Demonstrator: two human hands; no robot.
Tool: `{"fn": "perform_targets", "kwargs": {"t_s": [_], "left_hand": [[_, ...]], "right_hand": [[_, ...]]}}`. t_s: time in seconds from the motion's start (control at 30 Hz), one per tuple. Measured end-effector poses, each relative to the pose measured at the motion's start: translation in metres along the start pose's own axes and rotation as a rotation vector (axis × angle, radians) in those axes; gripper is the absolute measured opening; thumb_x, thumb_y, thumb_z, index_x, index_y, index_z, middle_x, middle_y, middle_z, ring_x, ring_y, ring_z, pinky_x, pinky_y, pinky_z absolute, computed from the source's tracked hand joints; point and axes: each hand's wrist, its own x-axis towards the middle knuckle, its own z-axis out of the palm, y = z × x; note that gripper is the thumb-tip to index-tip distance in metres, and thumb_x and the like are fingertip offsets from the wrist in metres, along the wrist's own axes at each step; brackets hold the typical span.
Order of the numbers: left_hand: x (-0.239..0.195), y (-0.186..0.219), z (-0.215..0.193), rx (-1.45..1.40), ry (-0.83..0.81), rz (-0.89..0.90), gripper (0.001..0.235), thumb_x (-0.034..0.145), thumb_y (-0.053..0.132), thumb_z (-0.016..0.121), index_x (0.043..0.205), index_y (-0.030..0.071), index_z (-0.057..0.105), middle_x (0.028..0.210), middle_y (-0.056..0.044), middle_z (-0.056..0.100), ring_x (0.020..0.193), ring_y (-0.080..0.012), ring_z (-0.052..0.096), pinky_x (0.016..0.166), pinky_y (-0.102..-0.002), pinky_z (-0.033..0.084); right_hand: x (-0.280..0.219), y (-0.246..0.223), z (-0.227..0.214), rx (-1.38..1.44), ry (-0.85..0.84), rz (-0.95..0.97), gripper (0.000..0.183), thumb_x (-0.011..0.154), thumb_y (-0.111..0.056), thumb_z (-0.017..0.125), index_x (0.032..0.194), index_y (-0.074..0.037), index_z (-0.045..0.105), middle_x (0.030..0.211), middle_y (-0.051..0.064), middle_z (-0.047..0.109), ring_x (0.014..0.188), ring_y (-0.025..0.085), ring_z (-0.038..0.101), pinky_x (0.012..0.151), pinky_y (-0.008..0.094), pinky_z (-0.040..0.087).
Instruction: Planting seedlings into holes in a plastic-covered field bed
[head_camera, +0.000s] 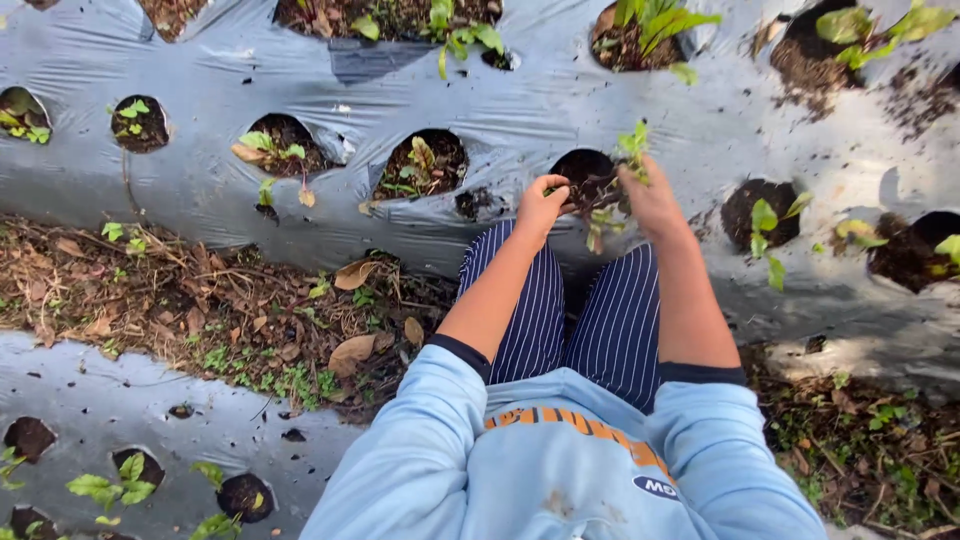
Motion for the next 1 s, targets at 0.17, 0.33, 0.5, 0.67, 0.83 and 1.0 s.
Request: {"fn": "perform_targets", "kwargs": {"t_s": [0.17, 0.33, 0.5, 0.67, 0.83, 1.0], "left_hand": [[0.048, -0.008, 0.016, 0.384, 0.003, 0.147, 0.021, 0.106, 0.010, 0.057, 0.125, 0.008, 0.065, 0.133, -0.025, 0.058, 0.126, -0.0431, 0.060, 0.098, -0.053, 0.060], [0.141, -0.107, 0.019, 0.643, 0.011, 0.296, 0.027, 0.106, 0.004, 0.057, 0.126, 0.015, 0.070, 0.130, -0.022, 0.064, 0.127, -0.0520, 0.058, 0.097, -0.063, 0.057], [0.195, -0.129, 0.052, 0.979, 0.000, 0.369, 0.039, 0.090, 0.020, 0.080, 0.124, 0.015, 0.061, 0.131, -0.021, 0.060, 0.122, -0.0479, 0.063, 0.100, -0.055, 0.060], [0.195, -0.109, 0.066, 1.173, -0.017, 0.300, 0.019, 0.090, 0.022, 0.074, 0.103, 0.015, 0.063, 0.116, -0.014, 0.061, 0.109, -0.0417, 0.068, 0.090, -0.052, 0.063], [0.210, -0.117, 0.030, 0.941, 0.020, 0.182, 0.013, 0.085, 0.035, 0.075, 0.096, 0.028, 0.075, 0.103, -0.001, 0.074, 0.107, -0.0313, 0.072, 0.091, -0.043, 0.063], [0.177, -0.088, 0.009, 0.480, 0.093, -0.003, 0.015, 0.093, 0.027, 0.077, 0.107, 0.022, 0.079, 0.115, -0.006, 0.073, 0.085, -0.0166, 0.079, 0.082, -0.034, 0.065]], "right_hand": [[0.068, 0.068, -0.014, -0.139, -0.059, 0.058, 0.036, 0.109, -0.031, 0.058, 0.138, -0.009, 0.059, 0.118, 0.023, 0.067, 0.106, 0.032, 0.064, 0.091, 0.051, 0.052], [0.088, 0.101, -0.023, -0.248, -0.147, 0.133, 0.044, 0.115, -0.027, 0.048, 0.149, 0.001, 0.044, 0.127, 0.036, 0.059, 0.114, 0.052, 0.060, 0.088, 0.063, 0.050], [0.081, 0.081, -0.035, -0.271, -0.147, 0.268, 0.062, 0.115, -0.034, 0.046, 0.157, 0.008, 0.029, 0.149, 0.040, 0.041, 0.140, 0.057, 0.039, 0.111, 0.073, 0.038], [0.088, 0.086, -0.041, -0.248, -0.135, 0.285, 0.060, 0.116, -0.032, 0.044, 0.157, 0.008, 0.027, 0.151, 0.040, 0.038, 0.142, 0.057, 0.036, 0.114, 0.074, 0.035], [0.081, 0.058, -0.038, -0.205, -0.135, 0.261, 0.053, 0.117, -0.025, 0.040, 0.157, 0.007, 0.027, 0.151, 0.039, 0.039, 0.141, 0.058, 0.036, 0.113, 0.076, 0.035], [0.099, 0.067, -0.005, -0.362, -0.164, 0.202, 0.030, 0.111, -0.035, 0.049, 0.129, -0.011, 0.054, 0.118, 0.031, 0.064, 0.113, 0.055, 0.060, 0.089, 0.066, 0.050]]}}
